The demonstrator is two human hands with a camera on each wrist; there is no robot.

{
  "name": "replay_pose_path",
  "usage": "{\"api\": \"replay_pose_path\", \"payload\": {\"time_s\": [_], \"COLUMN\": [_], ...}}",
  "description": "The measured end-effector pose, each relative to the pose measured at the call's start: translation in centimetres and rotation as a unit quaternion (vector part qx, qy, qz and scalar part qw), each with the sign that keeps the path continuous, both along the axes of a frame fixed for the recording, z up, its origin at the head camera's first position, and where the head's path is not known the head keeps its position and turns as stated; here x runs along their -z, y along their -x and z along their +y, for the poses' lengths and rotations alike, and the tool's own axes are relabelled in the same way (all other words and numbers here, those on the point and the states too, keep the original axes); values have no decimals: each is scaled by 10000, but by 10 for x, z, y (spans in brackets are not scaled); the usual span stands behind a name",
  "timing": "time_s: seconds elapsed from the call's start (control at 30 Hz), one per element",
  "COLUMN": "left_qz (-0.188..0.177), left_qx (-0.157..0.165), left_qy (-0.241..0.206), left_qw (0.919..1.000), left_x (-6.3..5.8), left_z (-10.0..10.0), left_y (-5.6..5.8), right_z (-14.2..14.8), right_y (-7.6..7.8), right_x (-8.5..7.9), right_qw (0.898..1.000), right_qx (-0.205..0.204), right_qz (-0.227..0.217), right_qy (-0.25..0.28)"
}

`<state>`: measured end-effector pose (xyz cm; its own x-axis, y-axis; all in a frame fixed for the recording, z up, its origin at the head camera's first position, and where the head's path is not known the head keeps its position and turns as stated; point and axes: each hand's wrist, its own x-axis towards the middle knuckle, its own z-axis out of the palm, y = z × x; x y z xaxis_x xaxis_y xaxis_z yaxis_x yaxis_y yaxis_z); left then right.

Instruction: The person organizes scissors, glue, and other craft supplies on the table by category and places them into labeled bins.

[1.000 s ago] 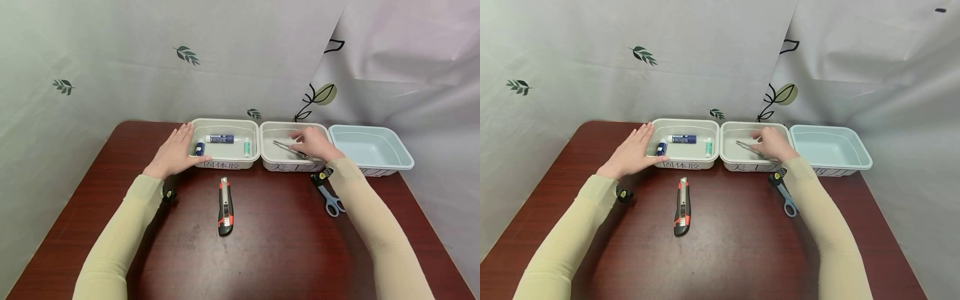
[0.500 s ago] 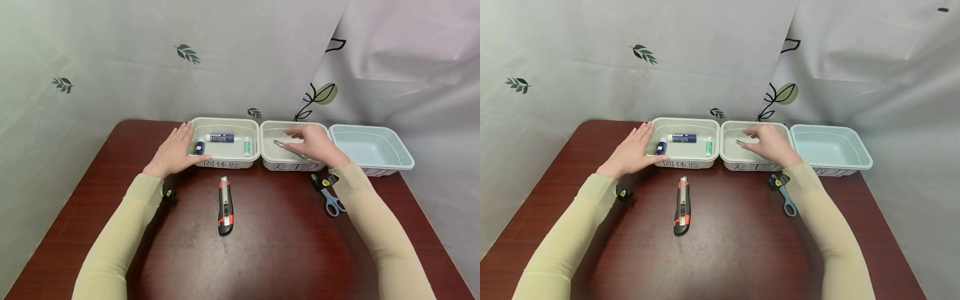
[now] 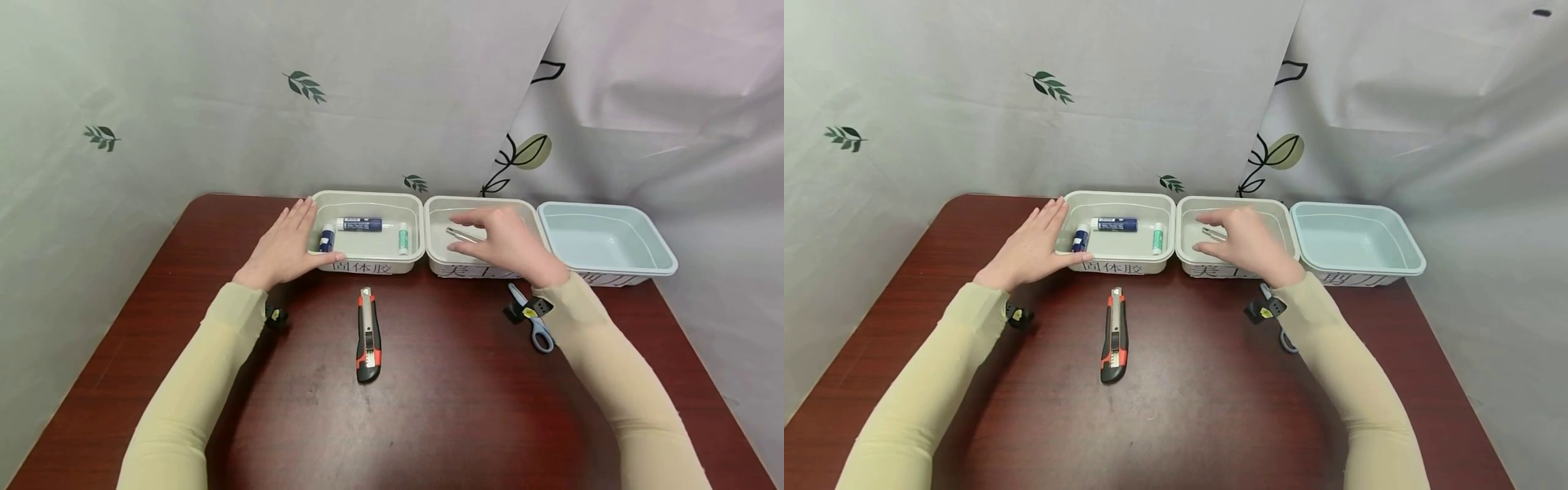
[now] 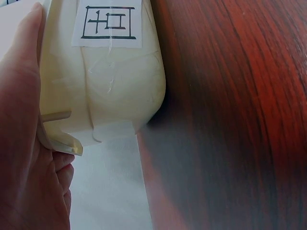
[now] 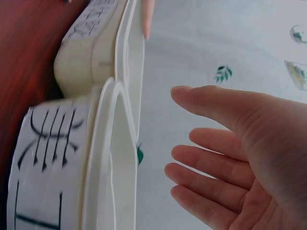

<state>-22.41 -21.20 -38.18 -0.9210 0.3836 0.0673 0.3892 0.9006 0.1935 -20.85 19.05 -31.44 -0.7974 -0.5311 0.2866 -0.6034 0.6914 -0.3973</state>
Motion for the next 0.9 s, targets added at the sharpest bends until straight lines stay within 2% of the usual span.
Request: {"api": "replay_pose_path", "payload": {"time_s": [0.17, 0.43, 0.6, 0.9], "left_qz": [14, 33, 20, 17], "left_qx": [2, 2, -12, -6], "left_qy": [-27, -40, -61, -30], "left_qw": [10000, 10000, 10000, 10000], "left_x": [0, 1, 1, 1], "left_z": [0, 0, 0, 0], "left_y": [1, 1, 0, 0], "right_z": [-9, -24, -34, -53], "right_y": [-10, -25, -35, -54], "right_x": [1, 9, 20, 42], "right_qw": [9997, 9973, 9960, 9951], "right_qx": [-123, -285, -341, -318], "right_qz": [30, -205, -332, -714], "right_qy": [214, 641, 753, 601]}}
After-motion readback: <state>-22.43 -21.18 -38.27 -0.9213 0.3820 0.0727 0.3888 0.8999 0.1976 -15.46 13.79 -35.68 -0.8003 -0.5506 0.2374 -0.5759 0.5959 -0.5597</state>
